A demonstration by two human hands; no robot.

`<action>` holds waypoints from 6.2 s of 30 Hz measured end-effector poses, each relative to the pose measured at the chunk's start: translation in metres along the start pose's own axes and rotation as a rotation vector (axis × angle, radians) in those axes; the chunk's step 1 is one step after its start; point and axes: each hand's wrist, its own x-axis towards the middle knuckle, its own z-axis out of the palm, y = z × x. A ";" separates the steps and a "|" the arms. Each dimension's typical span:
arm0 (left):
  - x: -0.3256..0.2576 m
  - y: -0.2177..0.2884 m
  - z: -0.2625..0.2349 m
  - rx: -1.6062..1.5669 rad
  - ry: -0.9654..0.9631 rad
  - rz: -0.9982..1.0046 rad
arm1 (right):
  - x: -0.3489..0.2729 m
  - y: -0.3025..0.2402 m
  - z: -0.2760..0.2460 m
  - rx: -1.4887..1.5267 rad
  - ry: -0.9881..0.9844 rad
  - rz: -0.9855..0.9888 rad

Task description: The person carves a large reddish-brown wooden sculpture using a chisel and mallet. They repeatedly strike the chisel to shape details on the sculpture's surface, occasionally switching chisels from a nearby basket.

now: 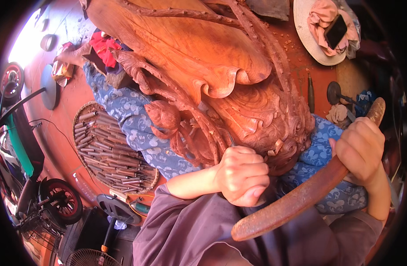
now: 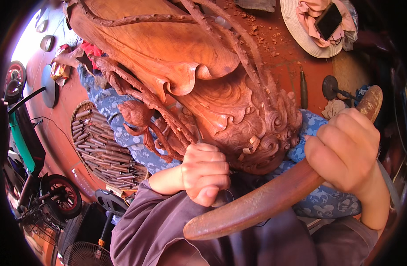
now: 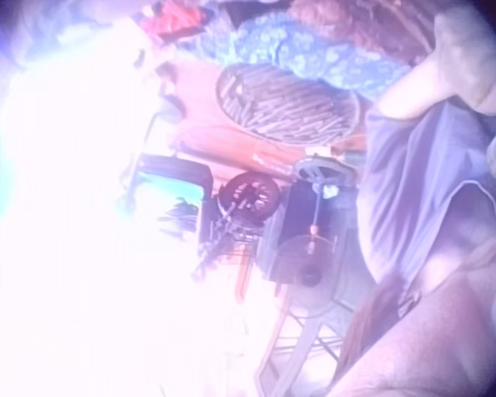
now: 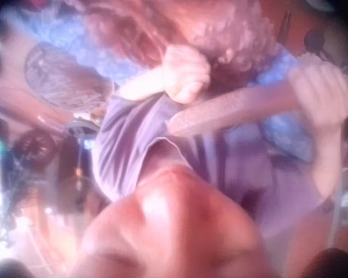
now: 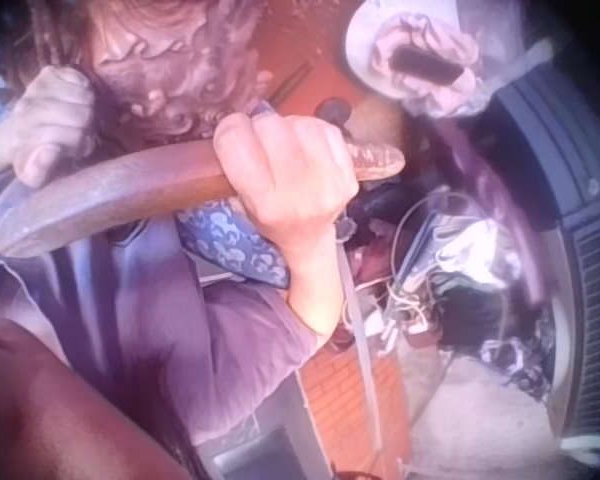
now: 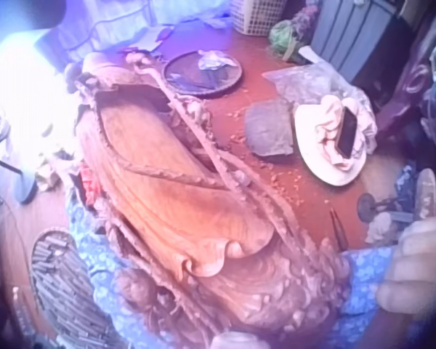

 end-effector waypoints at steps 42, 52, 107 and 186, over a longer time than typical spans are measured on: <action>0.021 0.024 0.036 0.035 0.029 0.046 | -0.046 0.058 0.010 0.107 -0.007 0.105; 0.005 0.001 0.010 0.003 0.173 -0.055 | -0.036 0.067 0.023 0.218 -0.101 0.089; -0.351 0.136 -0.174 0.989 0.964 -1.798 | -0.248 0.186 0.269 1.241 0.459 0.380; 0.069 0.003 0.049 0.293 -0.176 -0.547 | -0.100 0.090 0.103 0.948 -0.095 0.494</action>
